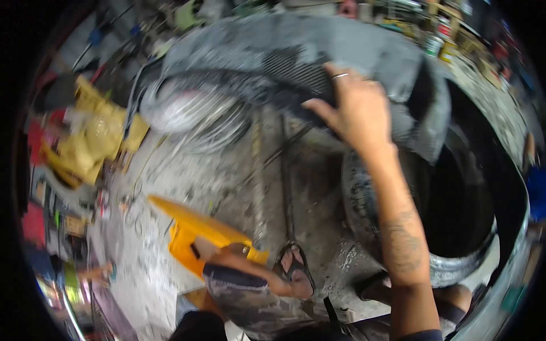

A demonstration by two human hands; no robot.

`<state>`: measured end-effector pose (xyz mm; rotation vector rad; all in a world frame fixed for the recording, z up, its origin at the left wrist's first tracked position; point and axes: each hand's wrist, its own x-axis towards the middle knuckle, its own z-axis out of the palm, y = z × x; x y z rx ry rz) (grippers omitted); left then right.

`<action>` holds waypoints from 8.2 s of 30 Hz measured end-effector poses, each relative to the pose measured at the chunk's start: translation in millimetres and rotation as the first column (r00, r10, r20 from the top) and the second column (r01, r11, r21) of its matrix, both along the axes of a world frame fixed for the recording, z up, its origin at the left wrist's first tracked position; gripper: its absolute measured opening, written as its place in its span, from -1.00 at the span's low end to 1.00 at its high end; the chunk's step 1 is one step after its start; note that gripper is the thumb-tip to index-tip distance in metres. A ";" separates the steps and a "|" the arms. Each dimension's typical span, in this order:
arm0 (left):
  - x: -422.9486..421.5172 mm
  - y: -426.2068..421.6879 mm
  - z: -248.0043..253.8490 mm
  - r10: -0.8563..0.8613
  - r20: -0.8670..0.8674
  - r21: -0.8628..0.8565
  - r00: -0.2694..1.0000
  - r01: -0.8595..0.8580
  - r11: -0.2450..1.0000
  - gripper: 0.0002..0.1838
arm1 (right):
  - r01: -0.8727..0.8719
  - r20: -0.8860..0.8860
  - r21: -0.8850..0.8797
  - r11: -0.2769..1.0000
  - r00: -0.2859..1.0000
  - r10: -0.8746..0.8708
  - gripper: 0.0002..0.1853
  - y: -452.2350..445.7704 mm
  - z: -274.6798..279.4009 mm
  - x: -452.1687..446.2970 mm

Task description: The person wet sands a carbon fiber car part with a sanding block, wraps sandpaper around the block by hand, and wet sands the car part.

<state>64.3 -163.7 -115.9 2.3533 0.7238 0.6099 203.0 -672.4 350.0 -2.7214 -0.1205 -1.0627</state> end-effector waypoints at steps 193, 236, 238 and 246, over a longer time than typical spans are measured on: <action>259.8 -341.8 485.7 -0.703 0.563 0.334 0.434 0.659 0.674 -0.74 | -0.057 0.082 0.113 0.992 0.996 0.048 -0.43 -9.2 -15.5 5.1; 244.9 -340.3 557.2 -0.910 -0.256 0.511 0.326 0.845 0.159 -0.79 | -0.056 0.112 0.167 0.984 0.993 0.038 -0.45 -9.1 -23.9 8.1; 260.1 -341.7 546.8 -0.899 -0.274 0.588 0.341 0.799 0.124 -0.77 | -0.052 0.052 0.175 0.983 0.998 0.044 -0.49 -4.0 -23.9 6.4; 280.5 -321.6 535.1 -0.890 0.025 0.651 0.456 0.668 0.360 -0.66 | -0.055 0.095 0.168 0.984 0.995 0.039 -0.51 -3.8 -27.3 5.5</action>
